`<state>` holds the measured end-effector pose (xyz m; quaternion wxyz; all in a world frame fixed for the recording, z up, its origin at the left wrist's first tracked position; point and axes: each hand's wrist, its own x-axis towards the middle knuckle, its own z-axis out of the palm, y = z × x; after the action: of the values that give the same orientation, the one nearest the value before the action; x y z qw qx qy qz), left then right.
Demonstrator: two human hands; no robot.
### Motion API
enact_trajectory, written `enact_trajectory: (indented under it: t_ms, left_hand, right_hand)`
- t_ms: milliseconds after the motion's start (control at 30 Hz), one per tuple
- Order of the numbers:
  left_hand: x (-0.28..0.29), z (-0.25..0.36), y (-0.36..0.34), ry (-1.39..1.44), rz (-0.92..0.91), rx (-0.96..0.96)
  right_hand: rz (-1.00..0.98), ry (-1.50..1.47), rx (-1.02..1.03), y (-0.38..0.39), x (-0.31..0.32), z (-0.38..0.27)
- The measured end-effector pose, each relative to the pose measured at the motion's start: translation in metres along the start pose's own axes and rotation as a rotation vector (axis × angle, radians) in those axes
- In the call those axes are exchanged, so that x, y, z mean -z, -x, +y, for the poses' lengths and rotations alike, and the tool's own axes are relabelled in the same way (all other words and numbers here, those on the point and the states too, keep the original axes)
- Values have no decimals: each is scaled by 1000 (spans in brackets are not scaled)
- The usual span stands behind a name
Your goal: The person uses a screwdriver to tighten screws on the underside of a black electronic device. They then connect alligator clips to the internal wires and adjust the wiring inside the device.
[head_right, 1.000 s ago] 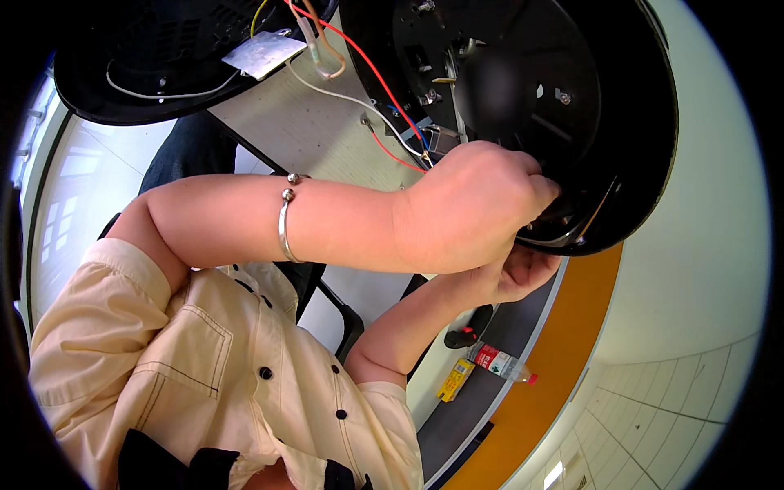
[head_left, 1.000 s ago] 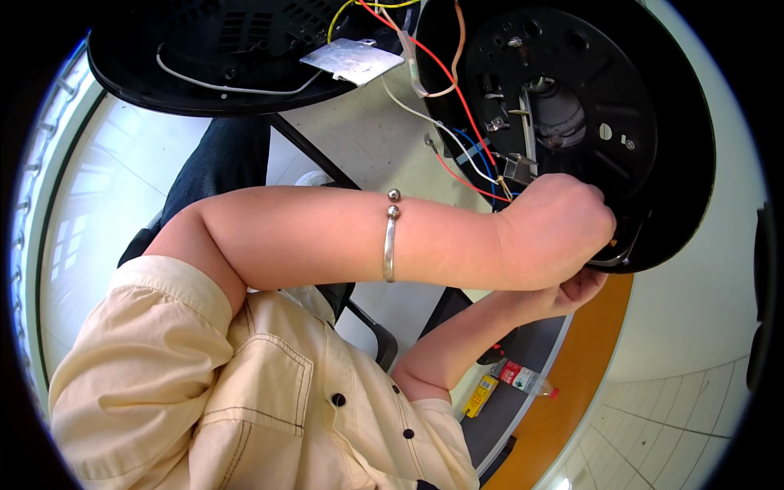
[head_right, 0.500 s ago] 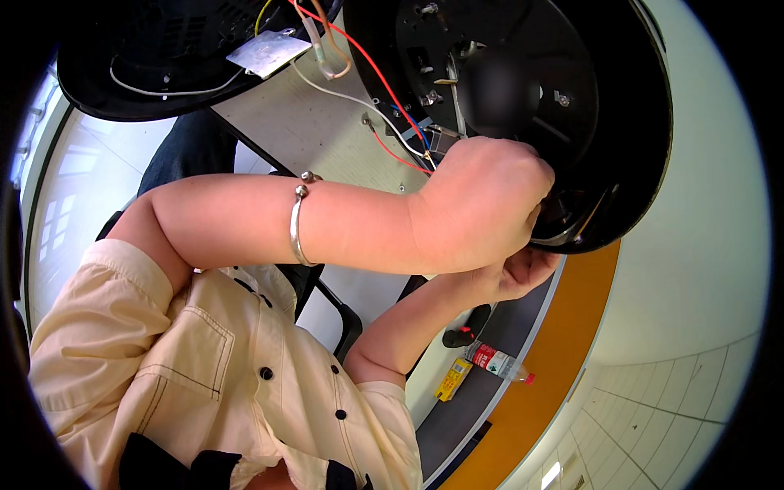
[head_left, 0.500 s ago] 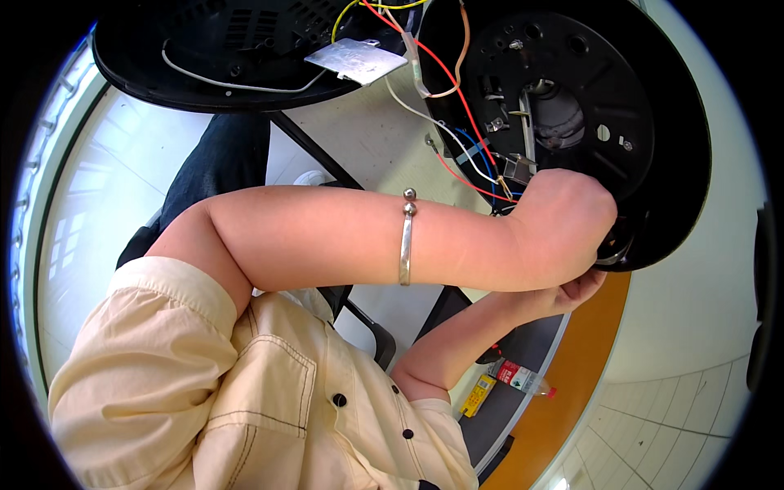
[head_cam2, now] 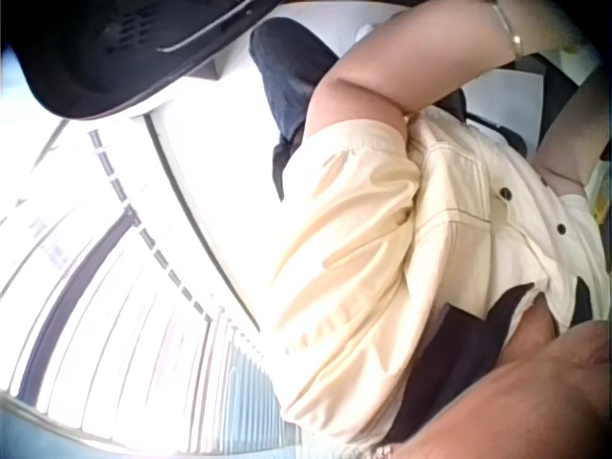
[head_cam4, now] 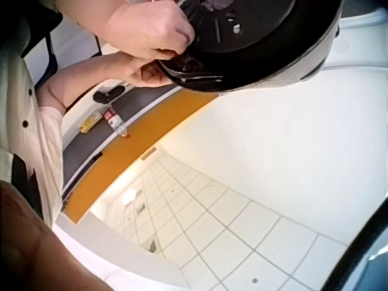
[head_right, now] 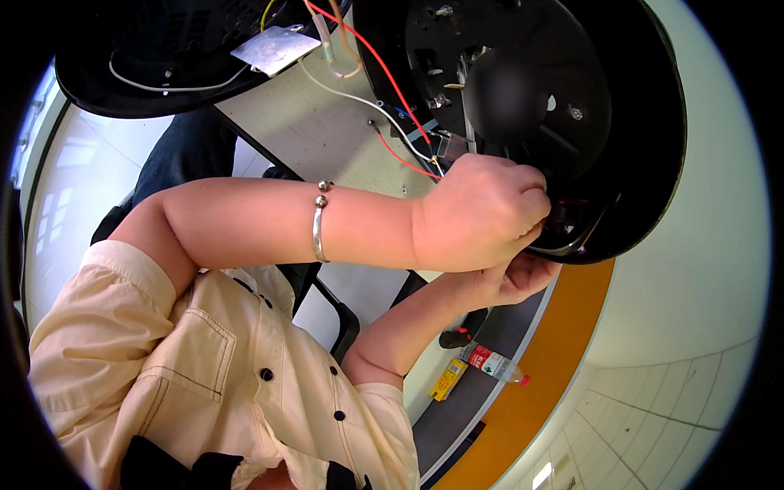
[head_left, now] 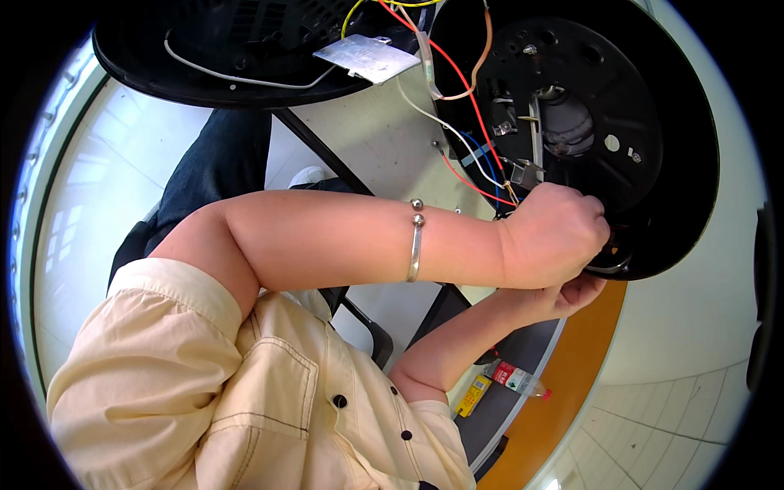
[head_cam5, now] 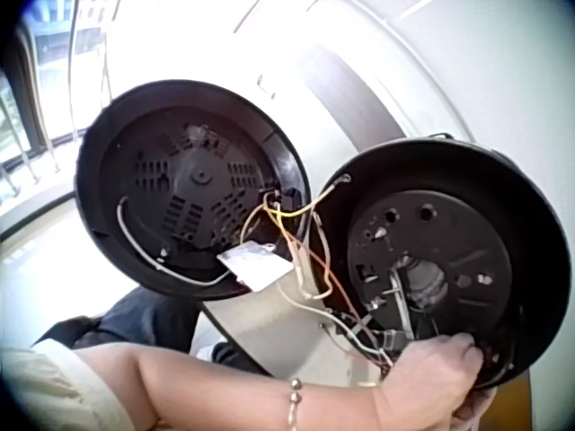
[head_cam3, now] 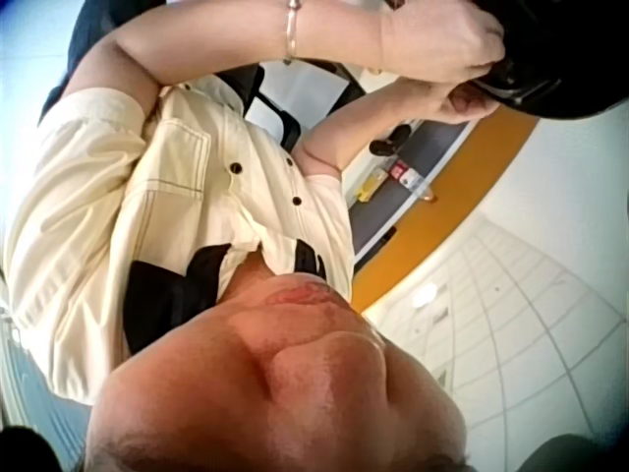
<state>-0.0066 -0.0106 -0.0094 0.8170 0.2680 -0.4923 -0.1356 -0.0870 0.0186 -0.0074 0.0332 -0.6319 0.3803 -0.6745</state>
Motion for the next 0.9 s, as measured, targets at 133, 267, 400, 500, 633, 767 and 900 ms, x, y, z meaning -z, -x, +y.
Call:
enact_trajectory:
  t_ms: [133,267,400,500,633,767,900]
  left_hand:
    - [1,-2,0,3,-12,-15]
    - [4,1,-4,-12,-142,79]
    - [8,6,-13,-23,-237,208]
    - [11,10,-16,-19,-264,284]
    - [9,12,-17,-13,-279,334]
    - [11,16,-19,-19,-322,314]
    - [15,19,-20,-43,-333,240]
  right_hand:
    - [11,4,-1,3,-7,-2]
    - [10,17,-13,3,-6,-2]
    - [54,65,-2,4,-7,-1]
    - [76,73,-24,4,-8,-2]
    - [57,104,-30,6,-9,-4]
    - [54,75,-80,8,-3,-3]
    - [71,42,-87,5,2,1]
